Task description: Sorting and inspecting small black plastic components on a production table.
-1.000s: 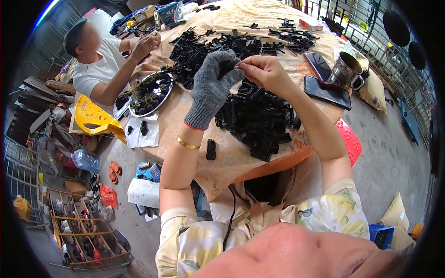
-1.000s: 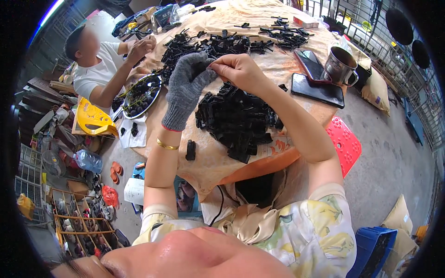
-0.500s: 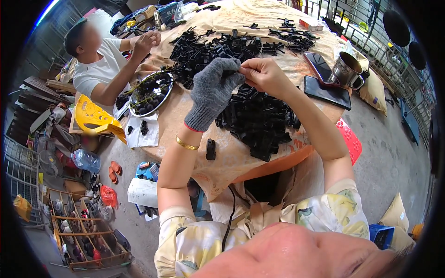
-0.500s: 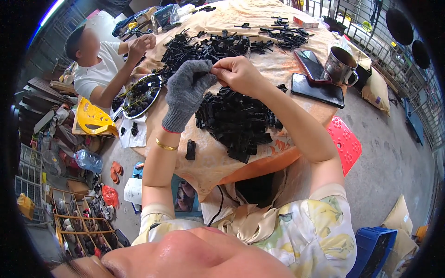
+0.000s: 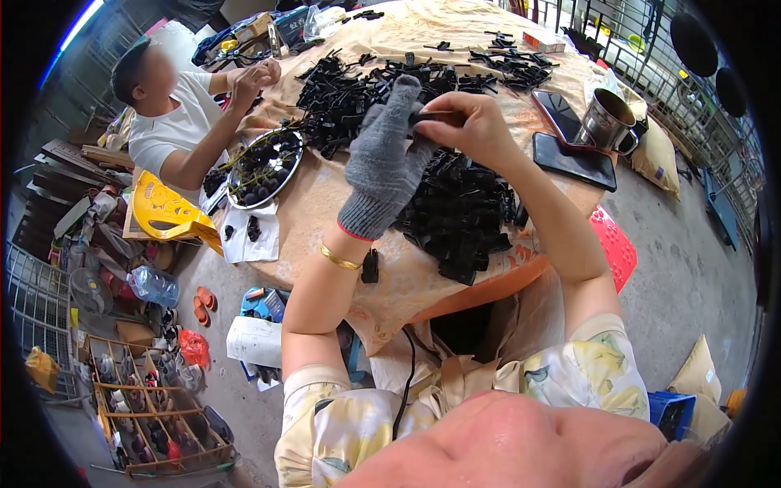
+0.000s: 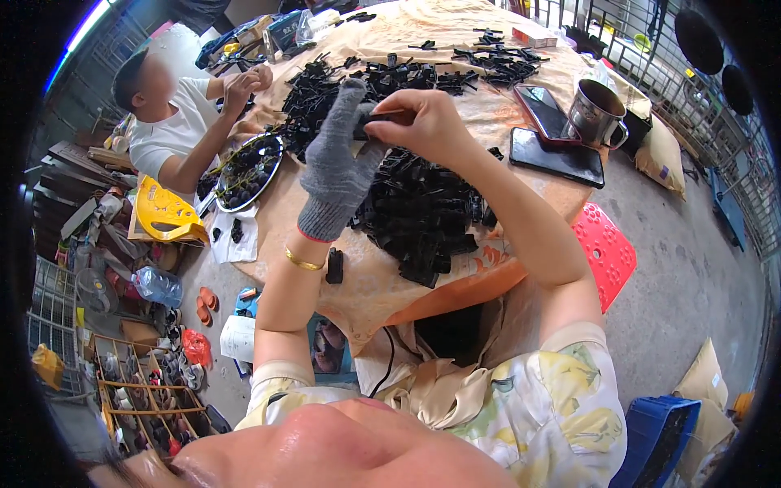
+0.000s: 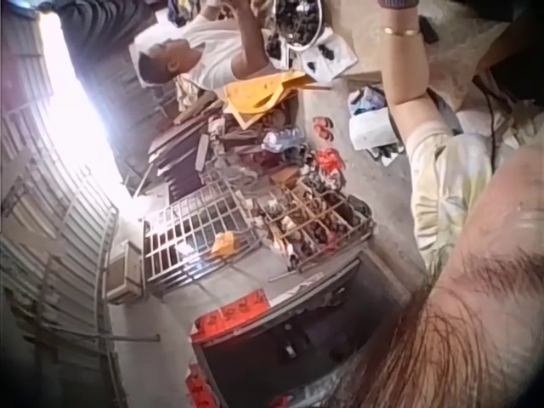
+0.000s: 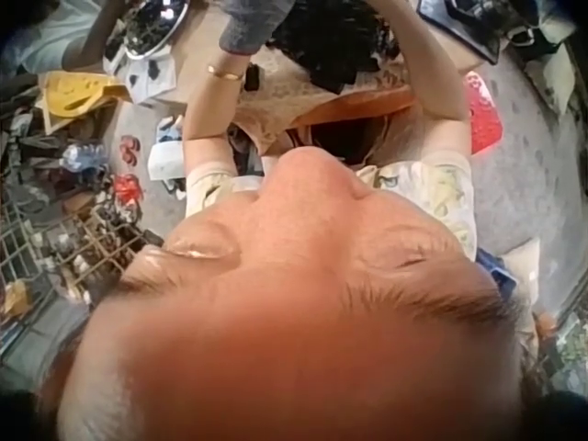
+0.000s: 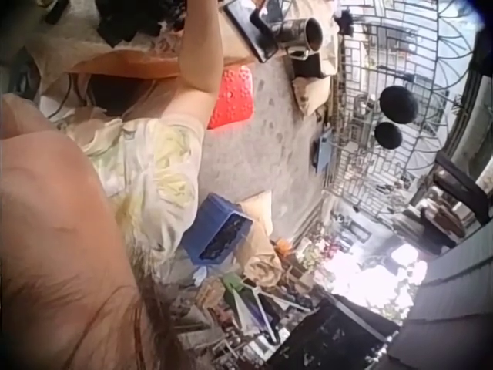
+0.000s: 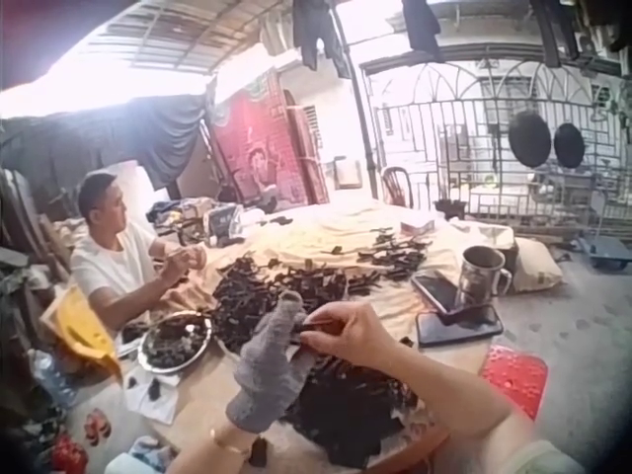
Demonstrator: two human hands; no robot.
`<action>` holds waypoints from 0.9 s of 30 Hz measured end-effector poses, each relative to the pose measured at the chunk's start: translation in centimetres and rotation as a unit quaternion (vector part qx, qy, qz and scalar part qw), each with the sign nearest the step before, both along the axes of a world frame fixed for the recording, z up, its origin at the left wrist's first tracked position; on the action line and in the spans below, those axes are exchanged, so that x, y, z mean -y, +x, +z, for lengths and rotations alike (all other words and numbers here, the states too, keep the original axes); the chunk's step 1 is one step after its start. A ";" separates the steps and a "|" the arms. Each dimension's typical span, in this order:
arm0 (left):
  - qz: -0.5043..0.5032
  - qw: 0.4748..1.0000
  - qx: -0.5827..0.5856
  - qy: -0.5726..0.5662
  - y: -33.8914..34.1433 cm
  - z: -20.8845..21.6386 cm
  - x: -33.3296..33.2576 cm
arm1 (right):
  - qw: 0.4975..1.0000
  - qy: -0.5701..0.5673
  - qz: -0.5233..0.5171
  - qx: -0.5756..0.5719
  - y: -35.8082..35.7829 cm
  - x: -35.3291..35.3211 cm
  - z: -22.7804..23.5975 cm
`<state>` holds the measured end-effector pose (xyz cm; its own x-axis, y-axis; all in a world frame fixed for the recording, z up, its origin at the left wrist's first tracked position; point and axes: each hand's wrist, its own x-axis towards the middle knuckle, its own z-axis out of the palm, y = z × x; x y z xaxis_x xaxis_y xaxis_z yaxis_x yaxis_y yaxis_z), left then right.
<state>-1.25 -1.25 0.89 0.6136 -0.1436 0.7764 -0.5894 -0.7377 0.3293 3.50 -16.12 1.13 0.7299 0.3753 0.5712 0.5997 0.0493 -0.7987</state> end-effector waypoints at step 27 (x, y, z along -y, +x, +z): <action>-0.232 0.855 -0.246 -0.394 -0.6 0.9 0.0 | 0.990 -0.025 0.106 -0.086 0.0 1.2 0.9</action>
<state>-1.86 -1.25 1.80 0.9124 -0.0121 0.4092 -0.4059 0.1024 0.9082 3.53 -17.32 2.00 0.7168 0.5550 0.4221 0.4352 0.1168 -0.8927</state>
